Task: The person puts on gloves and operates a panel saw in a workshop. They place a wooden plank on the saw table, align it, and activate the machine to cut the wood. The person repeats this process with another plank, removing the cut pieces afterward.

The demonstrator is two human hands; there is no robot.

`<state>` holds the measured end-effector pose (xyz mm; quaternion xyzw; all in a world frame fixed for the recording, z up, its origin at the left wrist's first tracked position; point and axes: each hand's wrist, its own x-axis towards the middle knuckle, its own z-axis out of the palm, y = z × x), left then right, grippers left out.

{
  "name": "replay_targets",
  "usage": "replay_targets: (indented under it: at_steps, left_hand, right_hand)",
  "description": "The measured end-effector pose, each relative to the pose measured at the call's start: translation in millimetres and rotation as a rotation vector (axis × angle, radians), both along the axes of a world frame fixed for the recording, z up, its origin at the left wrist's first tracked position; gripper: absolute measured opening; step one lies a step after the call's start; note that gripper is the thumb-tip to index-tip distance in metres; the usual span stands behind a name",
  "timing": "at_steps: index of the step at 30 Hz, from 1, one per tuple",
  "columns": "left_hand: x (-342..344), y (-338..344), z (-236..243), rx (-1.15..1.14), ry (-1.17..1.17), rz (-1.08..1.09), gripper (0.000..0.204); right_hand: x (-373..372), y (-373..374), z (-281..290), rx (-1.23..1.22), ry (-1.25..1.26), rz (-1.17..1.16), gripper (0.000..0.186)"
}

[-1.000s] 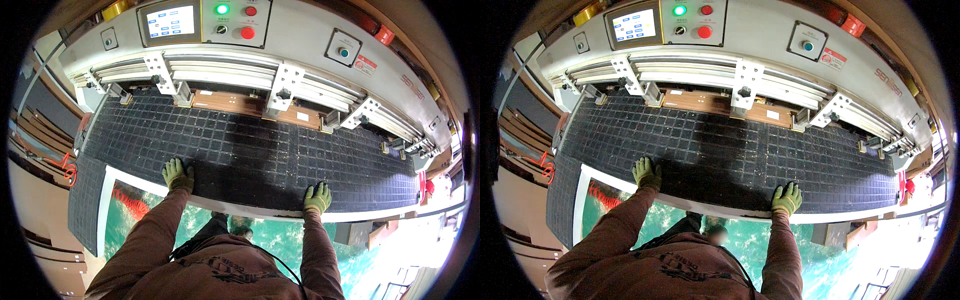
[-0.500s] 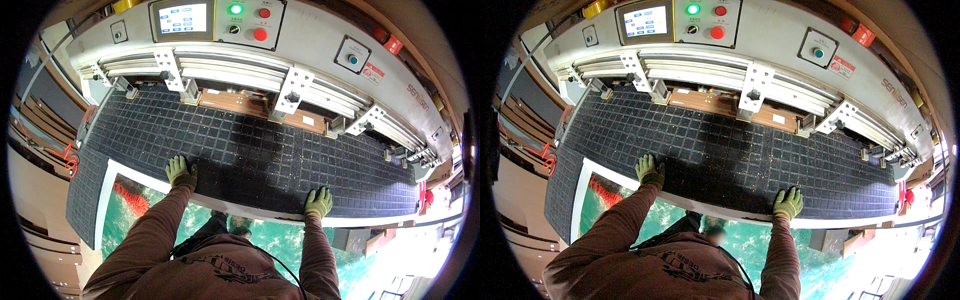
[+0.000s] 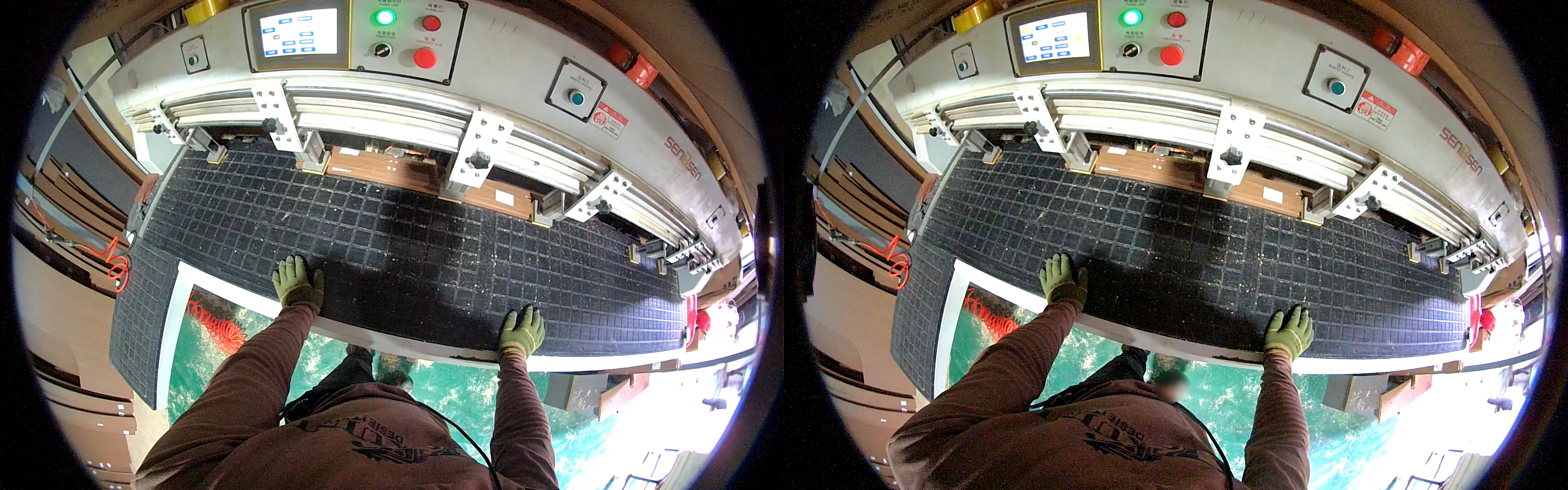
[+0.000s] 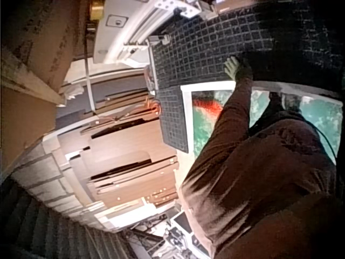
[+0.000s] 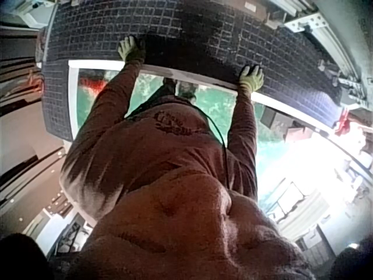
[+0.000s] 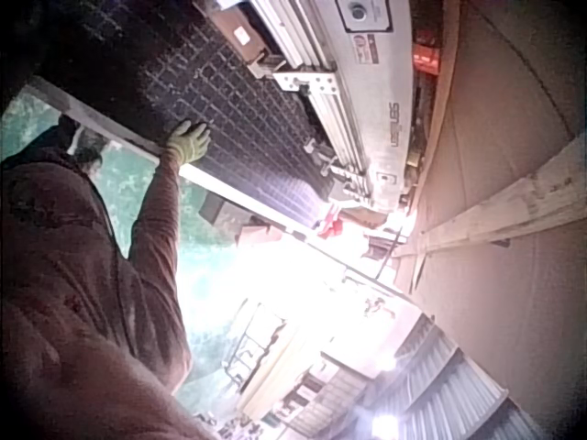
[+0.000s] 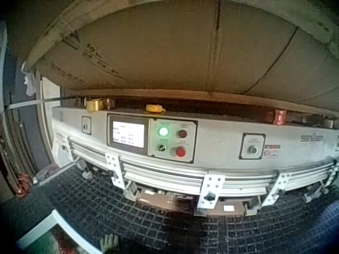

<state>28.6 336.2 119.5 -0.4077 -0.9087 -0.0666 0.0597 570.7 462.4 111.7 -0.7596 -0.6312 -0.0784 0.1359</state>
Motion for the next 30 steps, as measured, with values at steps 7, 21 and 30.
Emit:
replay_targets:
  at_steps: [7, 21, 30]
  left_hand:
    - [-1, 3, -4, -0.022, -0.011, 0.019, 0.078]
    - [0, 2, 3, -0.069, -0.026, 0.017, 0.081]
    - [0, 0, 4, -0.075, -0.047, 0.003, 0.079]
  right_hand:
    - [0, 0, 2, -0.001, -0.001, -0.006, 0.059]
    - [-1, 0, 2, -0.015, -0.008, -0.009, 0.061]
    - [0, 1, 3, -0.04, 0.012, -0.02, 0.061]
